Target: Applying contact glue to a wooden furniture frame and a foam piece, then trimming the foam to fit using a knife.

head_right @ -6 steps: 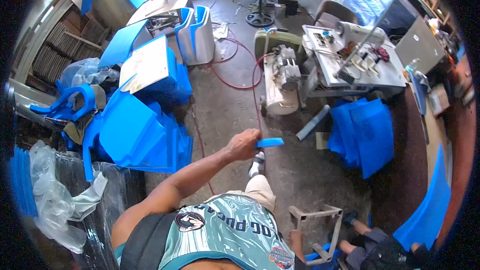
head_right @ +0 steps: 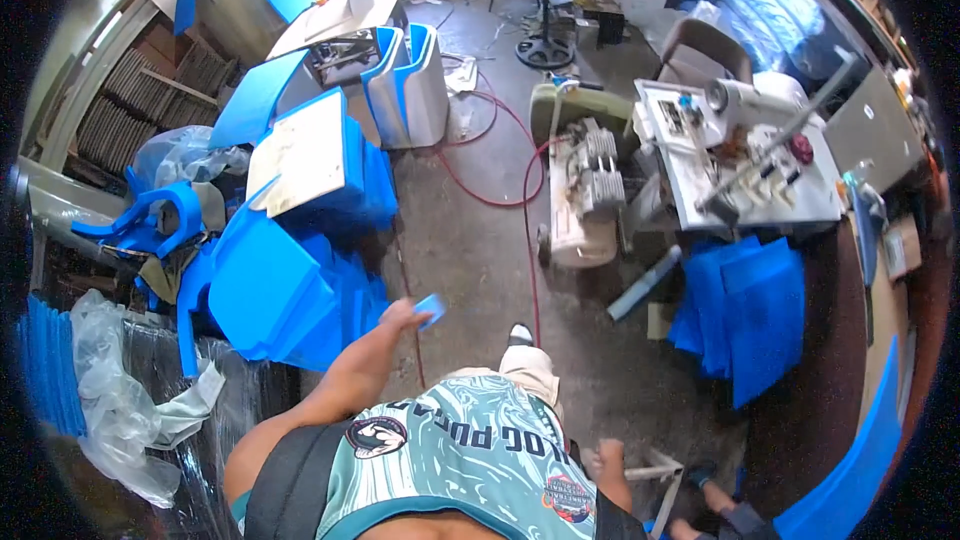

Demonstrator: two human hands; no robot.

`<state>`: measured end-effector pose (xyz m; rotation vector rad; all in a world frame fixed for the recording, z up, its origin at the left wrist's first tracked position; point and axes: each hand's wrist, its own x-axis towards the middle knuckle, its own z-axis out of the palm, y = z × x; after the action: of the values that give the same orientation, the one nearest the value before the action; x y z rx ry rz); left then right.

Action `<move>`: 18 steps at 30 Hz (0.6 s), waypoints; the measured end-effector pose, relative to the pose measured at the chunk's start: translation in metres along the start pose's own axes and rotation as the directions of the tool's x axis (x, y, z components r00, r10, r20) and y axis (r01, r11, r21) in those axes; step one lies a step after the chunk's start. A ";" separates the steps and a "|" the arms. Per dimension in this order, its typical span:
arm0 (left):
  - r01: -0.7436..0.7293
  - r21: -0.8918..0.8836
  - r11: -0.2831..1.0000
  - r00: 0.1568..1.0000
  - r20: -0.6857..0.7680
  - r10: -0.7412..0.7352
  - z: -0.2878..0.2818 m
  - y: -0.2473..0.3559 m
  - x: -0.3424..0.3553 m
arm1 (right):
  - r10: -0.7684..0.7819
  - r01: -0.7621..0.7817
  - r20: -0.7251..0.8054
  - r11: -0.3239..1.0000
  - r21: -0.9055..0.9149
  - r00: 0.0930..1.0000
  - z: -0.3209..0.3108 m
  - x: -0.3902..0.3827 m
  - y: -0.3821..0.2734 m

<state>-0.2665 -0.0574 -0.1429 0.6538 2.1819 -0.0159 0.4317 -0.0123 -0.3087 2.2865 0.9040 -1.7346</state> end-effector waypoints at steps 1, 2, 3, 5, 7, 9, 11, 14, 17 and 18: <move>-0.003 0.052 0.999 1.000 -0.020 0.004 0.001 -0.049 0.013 | 0.000 -0.002 0.076 1.000 0.028 0.997 0.011 -0.003 -0.060; 0.082 0.143 0.986 0.987 -0.147 -0.060 0.011 -0.099 0.026 | -0.008 0.002 0.149 0.999 0.036 0.989 0.020 -0.014 -0.136; 0.105 0.056 0.993 0.983 -0.158 -0.095 0.009 -0.128 0.028 | -0.056 0.054 0.104 0.998 0.023 0.993 0.031 -0.007 -0.185; 0.109 -0.001 0.994 0.989 -0.105 -0.108 -0.028 -0.133 0.007 | -0.225 0.240 0.103 0.956 -0.171 0.969 0.056 0.013 -0.281; 0.214 -0.308 0.927 0.954 -0.138 -0.266 -0.030 -0.149 -0.032 | -0.307 0.323 0.126 0.936 -0.142 0.943 0.096 -0.017 -0.417; 0.299 -0.443 0.845 0.860 -0.259 -0.440 0.019 -0.221 0.017 | -0.750 0.731 0.123 0.571 -0.375 0.649 0.128 -0.010 -0.508; 0.237 -0.817 0.526 0.746 -0.194 -0.637 -0.007 -0.148 0.005 | -0.869 0.760 0.102 0.360 -0.542 0.484 0.168 0.011 -0.601; 0.081 -0.876 0.475 0.720 -0.278 -0.636 -0.025 -0.151 0.079 | -0.850 0.824 0.226 0.340 -0.454 0.475 0.232 0.004 -0.705; -0.039 -0.510 0.860 0.739 -0.594 -0.319 -0.113 -0.126 0.186 | -0.789 0.835 0.331 0.381 -0.396 0.517 0.286 0.001 -0.760; -0.023 -0.531 0.847 0.744 -0.575 -0.341 -0.156 -0.075 0.197 | -0.749 0.826 0.401 0.345 -0.445 0.528 0.311 -0.045 -0.787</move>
<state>-0.5150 0.0018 -0.2013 0.1416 2.7413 0.7950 -0.2523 0.4706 -0.1774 1.2914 2.4160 -1.4095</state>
